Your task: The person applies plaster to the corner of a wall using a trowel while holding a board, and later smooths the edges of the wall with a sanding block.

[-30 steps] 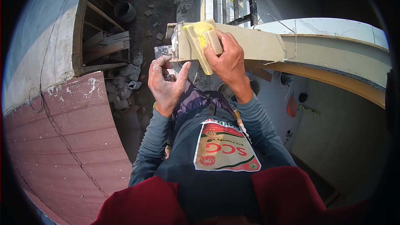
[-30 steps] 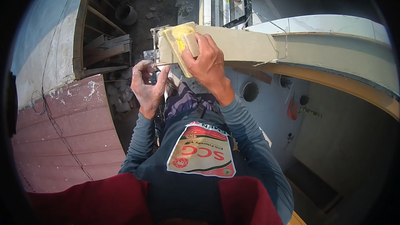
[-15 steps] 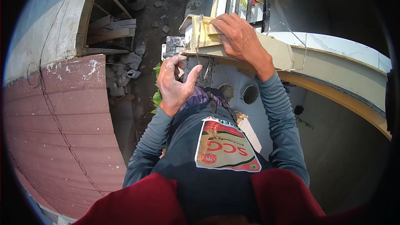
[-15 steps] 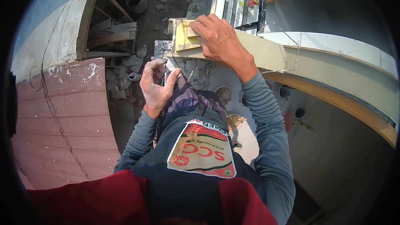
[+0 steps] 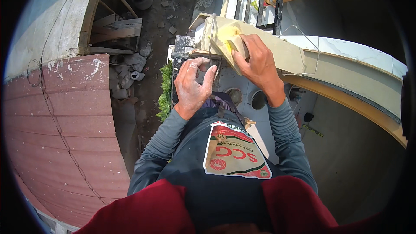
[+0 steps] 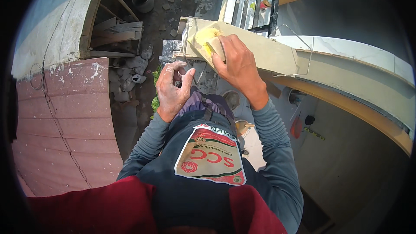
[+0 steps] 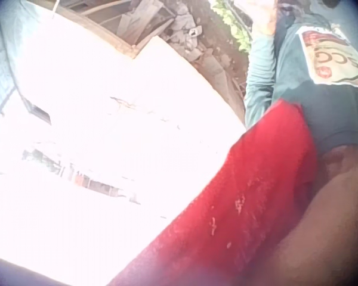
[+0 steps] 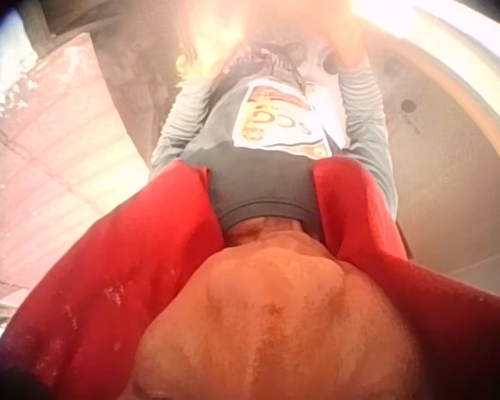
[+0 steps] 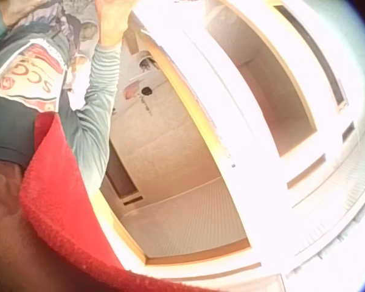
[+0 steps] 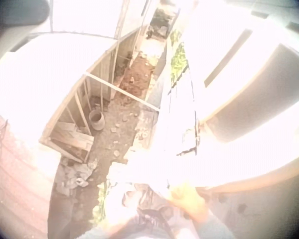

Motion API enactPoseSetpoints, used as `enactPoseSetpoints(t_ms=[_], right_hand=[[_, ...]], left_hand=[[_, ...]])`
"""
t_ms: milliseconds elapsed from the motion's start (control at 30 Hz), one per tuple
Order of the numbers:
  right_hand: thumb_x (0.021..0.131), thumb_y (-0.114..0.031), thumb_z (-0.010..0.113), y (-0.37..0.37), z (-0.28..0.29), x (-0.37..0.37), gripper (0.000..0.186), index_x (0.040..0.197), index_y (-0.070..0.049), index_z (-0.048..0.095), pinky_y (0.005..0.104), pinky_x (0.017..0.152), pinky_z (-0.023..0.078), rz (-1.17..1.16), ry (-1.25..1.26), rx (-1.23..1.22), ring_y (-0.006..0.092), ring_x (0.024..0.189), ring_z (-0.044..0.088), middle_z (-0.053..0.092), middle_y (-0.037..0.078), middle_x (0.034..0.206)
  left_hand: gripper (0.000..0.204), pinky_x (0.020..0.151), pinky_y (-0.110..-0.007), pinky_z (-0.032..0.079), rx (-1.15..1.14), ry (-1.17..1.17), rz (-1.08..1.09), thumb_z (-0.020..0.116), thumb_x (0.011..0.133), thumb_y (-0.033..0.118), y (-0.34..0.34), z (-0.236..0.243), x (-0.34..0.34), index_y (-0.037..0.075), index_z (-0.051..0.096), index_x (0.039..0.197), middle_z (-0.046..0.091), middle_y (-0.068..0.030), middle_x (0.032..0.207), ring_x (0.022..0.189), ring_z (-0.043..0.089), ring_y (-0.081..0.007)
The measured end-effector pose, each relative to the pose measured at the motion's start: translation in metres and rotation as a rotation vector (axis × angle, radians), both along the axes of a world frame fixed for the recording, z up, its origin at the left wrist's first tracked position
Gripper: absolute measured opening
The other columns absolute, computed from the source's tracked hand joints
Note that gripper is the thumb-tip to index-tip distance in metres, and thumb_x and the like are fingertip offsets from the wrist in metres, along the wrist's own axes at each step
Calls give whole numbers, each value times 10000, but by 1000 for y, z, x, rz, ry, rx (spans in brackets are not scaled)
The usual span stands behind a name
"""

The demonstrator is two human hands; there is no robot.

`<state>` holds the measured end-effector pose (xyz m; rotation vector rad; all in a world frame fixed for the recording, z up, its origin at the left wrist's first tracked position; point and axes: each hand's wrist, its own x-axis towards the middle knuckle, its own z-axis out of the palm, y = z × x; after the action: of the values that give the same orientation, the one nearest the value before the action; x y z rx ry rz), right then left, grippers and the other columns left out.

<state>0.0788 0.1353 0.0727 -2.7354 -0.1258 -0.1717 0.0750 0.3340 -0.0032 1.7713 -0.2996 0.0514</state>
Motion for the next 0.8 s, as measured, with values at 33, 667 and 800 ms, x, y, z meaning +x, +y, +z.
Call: enactPoseSetpoints(t_ms=[33,667,800], right_hand=[[809,-143,676,11,-13,3,352,1085,58,591,461,768,517,-26,-13,-1,398,870,620,586,215,961],[770,-215,681,24,-36,34,354,919,86,569,504,790,536,-531,-59,-73,435,834,645,587,274,913],[767,-219,679,-89,-31,-21,360,933,93,609,507,807,522,-842,-4,-289,432,863,644,623,272,921]], left_hand=[[271,658,-355,489,-3,1,22,796,788,74,-2,-3,0,10,638,999,598,-92,783,691,585,-242],[251,613,-236,439,32,26,-43,766,872,115,25,-13,6,-21,625,1028,597,-46,833,682,521,-93],[239,615,-203,420,36,9,-40,741,908,132,33,-24,5,-8,618,1057,593,-6,837,692,501,-51]])
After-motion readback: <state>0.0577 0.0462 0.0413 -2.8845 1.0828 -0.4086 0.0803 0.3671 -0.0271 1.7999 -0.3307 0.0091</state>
